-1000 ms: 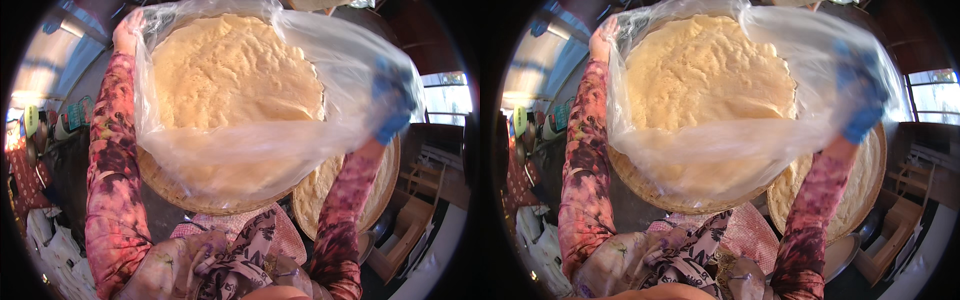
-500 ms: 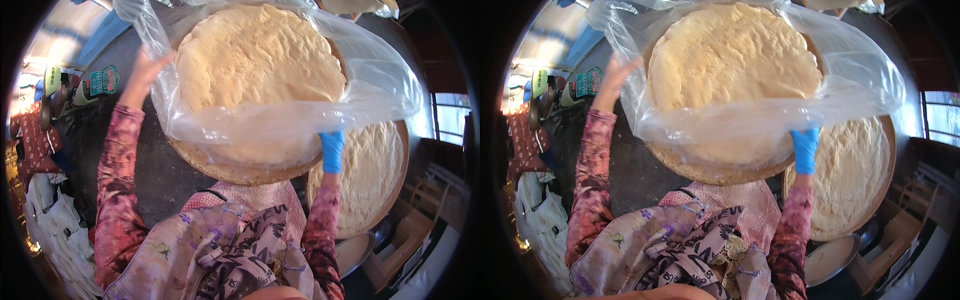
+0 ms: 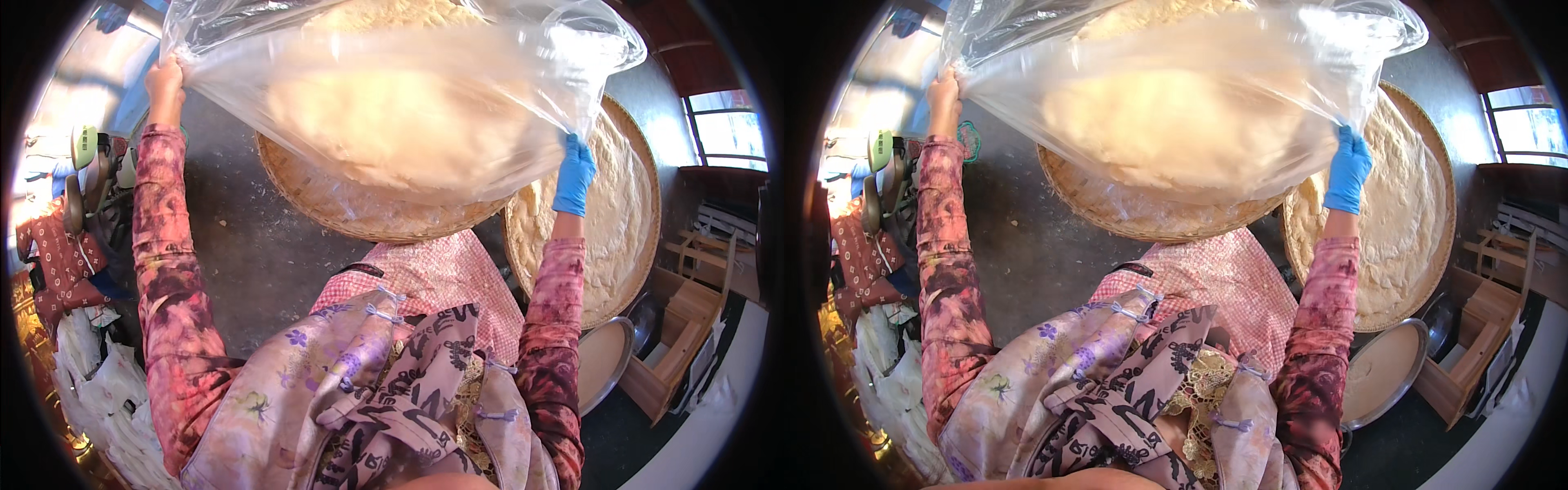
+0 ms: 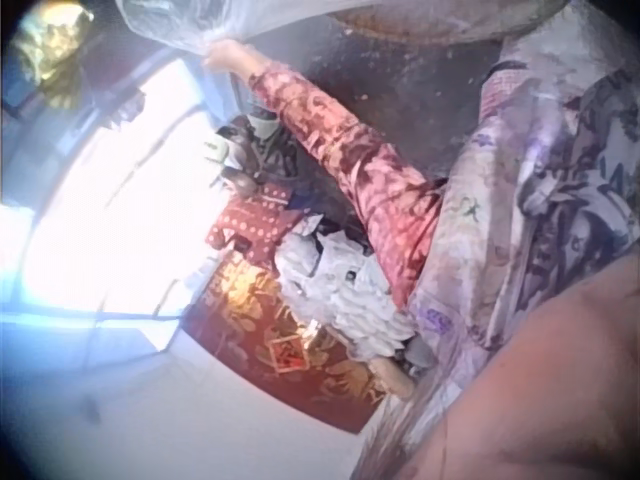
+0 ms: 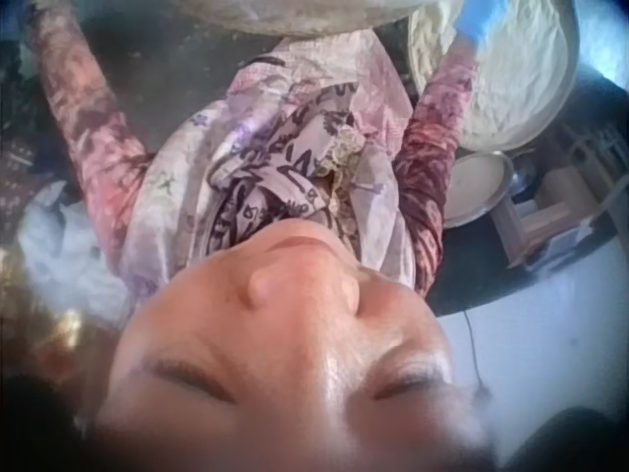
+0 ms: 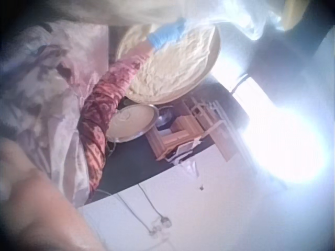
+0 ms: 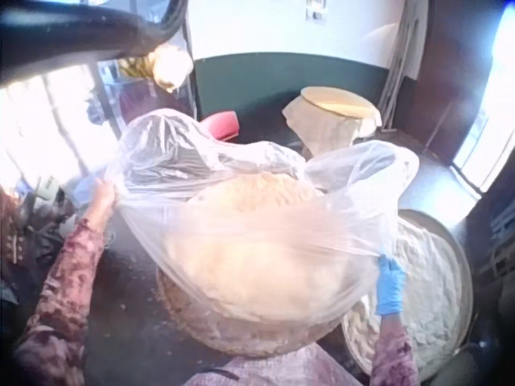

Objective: The person separates thin crepe sheets from a stack in a woven tray, then ladles batter onto a hot griddle and spreads it into a thin circle using a wooden spreader. The cooked crepe is lifted and placed onto a tray.

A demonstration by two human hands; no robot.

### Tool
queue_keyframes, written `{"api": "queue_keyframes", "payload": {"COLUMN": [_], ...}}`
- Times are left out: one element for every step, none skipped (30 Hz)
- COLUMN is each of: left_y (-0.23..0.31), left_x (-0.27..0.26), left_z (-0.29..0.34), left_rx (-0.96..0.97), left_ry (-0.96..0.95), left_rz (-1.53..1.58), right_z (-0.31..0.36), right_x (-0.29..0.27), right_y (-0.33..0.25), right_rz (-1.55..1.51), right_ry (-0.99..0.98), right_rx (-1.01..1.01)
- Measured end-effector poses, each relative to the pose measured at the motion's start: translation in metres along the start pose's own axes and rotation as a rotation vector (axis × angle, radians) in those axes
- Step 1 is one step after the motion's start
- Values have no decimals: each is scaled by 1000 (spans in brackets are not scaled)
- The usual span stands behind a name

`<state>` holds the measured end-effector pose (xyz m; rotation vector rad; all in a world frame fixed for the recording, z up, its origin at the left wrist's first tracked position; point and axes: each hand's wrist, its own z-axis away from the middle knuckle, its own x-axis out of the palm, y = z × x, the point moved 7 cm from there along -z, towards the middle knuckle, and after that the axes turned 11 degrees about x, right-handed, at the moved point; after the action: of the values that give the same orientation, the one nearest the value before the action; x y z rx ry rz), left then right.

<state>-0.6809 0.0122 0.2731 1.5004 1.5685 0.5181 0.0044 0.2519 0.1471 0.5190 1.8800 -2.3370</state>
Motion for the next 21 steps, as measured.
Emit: {"api": "queue_keyframes", "payload": {"left_y": [3,2,-9,-17,-25,-24,-26,-24,-20,-27,-33,-38,-48,-49,-50,-51,-48,-52,-48,-42,-34], "left_x": [-3,-6,-10,-14,-19,-21,-29,-32,-33,-39,-45,-51,-56,-58,-59,-60,-66,-71,-71,-75,-79], "left_z": [-4,-6,-10,-13,-16,-22,-26,-30,-33,-32,-29,-26,-19,-15,-9,-2,1,14,21,25,30], "left_rx": [79,102,-32,-111,-203,-160,-155,-97,-3,-97,-156,-216,-309,-321,-326,-326,-287,-367,-395,-405,-341], "left_ry": [10,7,-21,-1,-39,-92,-95,-119,-161,-141,-140,-115,-139,-178,-228,-280,-299,-366,-448,-501,-562], "left_rz": [-27,-74,63,117,11,-148,-159,-160,-167,-82,-7,68,-16,50,108,167,170,154,169,191,18], "right_z": [2,5,6,8,2,-1,-2,-6,-4,-3,-2,0,-1,-1,-2,2,4,9,18,17,26], "right_x": [3,-2,-4,-8,-13,-13,-14,-9,-14,-15,-13,-19,-14,-13,-14,-16,-21,-25,-22,-28,-26], "right_y": [-12,-24,-33,-44,-42,-43,-48,-48,-55,-66,-63,-71,-70,-68,-69,-76,-80,-81,-88,-74,-60], "right_rz": [-313,-349,-312,-305,-194,-93,-14,90,82,82,-34,-212,50,302,357,223,108,-7,-61,-16,-21], "right_ry": [-124,-128,-127,-147,-23,-14,-6,-23,0,17,-35,-26,14,72,38,29,-7,-76,-204,-211,-309], "right_rx": [-93,-184,-232,-330,-215,-173,-192,-150,-216,-305,-241,-301,-245,-154,-94,-166,-188,-234,-405,-271,-245]}}
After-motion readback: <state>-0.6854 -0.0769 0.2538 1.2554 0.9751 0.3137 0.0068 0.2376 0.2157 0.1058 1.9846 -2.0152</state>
